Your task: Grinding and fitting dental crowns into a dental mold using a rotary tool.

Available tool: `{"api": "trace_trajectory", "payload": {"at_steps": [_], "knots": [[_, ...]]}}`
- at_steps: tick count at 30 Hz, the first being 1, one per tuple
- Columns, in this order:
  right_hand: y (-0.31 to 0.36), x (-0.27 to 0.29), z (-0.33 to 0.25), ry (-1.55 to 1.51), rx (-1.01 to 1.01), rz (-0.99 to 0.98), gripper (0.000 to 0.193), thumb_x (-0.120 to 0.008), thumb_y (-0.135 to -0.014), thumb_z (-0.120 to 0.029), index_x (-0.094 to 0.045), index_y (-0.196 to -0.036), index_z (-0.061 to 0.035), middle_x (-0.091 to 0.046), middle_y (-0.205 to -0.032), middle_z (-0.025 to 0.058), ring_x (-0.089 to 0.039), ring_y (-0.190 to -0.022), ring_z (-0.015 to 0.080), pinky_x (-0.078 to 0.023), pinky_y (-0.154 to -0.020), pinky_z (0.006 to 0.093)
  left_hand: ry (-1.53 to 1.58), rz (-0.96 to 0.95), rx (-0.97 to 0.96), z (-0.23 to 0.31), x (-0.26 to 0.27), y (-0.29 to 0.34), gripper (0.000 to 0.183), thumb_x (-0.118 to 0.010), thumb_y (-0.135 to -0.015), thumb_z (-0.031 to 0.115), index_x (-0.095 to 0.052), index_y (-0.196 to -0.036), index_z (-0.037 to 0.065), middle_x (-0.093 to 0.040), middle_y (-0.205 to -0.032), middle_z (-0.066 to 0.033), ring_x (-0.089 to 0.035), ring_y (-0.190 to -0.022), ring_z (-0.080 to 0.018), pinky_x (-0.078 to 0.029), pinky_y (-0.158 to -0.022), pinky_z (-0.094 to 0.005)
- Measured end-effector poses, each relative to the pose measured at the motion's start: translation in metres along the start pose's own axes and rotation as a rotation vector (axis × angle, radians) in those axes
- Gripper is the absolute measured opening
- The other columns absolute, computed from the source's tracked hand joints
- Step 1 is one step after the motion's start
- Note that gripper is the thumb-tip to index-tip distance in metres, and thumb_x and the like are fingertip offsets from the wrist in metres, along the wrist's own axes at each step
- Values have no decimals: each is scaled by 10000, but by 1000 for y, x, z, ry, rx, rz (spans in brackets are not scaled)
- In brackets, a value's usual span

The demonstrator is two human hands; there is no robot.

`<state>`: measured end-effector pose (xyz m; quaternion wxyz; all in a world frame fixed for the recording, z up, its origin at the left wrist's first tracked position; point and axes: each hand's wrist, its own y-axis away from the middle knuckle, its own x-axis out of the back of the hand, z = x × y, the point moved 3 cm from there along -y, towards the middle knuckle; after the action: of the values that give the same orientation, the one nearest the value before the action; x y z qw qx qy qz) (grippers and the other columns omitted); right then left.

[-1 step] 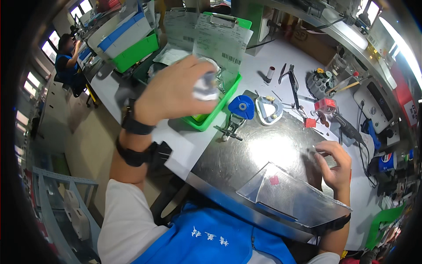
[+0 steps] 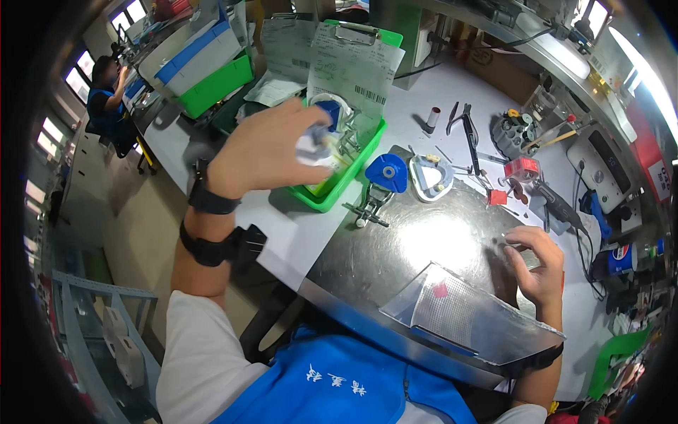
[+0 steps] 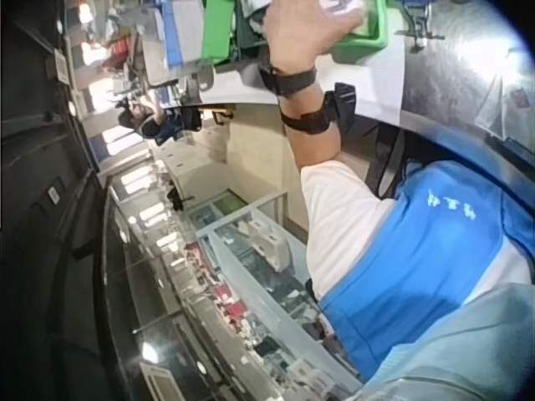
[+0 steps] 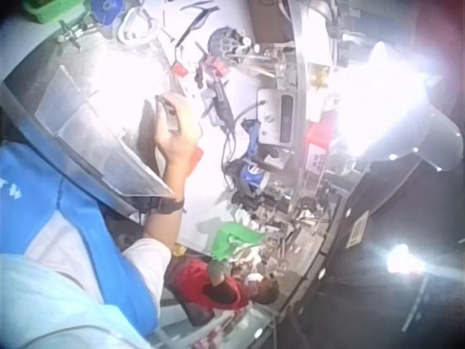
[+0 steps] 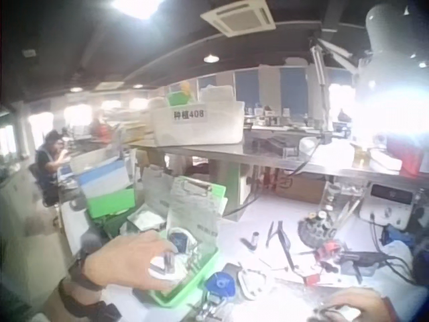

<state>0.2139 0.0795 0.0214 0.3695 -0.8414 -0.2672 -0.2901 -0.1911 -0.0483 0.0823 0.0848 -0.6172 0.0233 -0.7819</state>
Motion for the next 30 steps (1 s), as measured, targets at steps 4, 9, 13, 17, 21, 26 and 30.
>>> {"api": "trace_trajectory", "payload": {"at_steps": [4, 9, 13, 17, 21, 26, 30], "knots": [[-5, 6, -5, 37, -12, -55, 137, -761, -820, 24, -747, -955, 6, -740, -980, 119, -698, -850, 207, -553, -722, 288, 150, -86, -13, -22, -21, 7, 629, -854, -721, 199, -630, -1293, 62, -631, -1238, -152, -632, -1150, -338, -503, -1001, -389], [-24, 20, -14, 25, -111, -14, 121, -759, -843, -4, -747, -963, 2, -739, -968, 116, -702, -834, 184, -553, -716, 273, 307, -40, -215, -22, -28, 2, 628, -804, -736, 131, -615, -1331, 63, -621, -1243, -149, -620, -1173, -323, -484, -1036, -382], [-53, 12, -16, 86, -131, -187, 164, -747, -858, -44, -742, -1021, -25, -728, -970, 100, -716, -850, 203, -571, -731, 293, 364, -49, -194, -11, -23, -3, 633, -765, -729, 102, -605, -1339, 49, -605, -1255, -154, -605, -1177, -303, -469, -1044, -358], [-88, -27, -15, 231, 109, -229, 246, -752, -839, -94, -753, -1085, -81, -708, -1082, 101, -716, -967, 283, -590, -821, 372, 376, 27, -225, 1, -19, -7, 614, -728, -730, 83, -591, -1327, 46, -593, -1220, -136, -600, -1136, -290, -468, -1019, -341], [-125, -60, -6, 102, 233, -263, 308, -780, -844, -209, -744, -1116, -69, -721, -1096, 138, -705, -973, 356, -577, -867, 437, 336, -66, -185, -7, -32, -9, 602, -728, -786, 87, -568, -1365, 51, -610, -1272, -152, -608, -1183, -307, -462, -1051, -358], [-152, -85, 5, 132, -9, -357, 349, -804, -842, -200, -752, -1144, -32, -742, -1105, 163, -724, -993, 332, -568, -903, 407, 358, 160, -162, 5, -34, -2, 472, -699, -856, 44, -617, -1321, 49, -634, -1320, -171, -605, -1259, -357, -459, -1078, -399], [-153, -98, 16, 188, 35, -400, 268, -788, -817, -215, -789, -1002, -21, -758, -969, 181, -728, -883, 363, -572, -820, 418, 345, 401, -376, 50, -33, 0, 297, -713, -843, 43, -719, -1139, 62, -682, -1199, -150, -642, -1203, -355, -507, -1020, -408]]}}
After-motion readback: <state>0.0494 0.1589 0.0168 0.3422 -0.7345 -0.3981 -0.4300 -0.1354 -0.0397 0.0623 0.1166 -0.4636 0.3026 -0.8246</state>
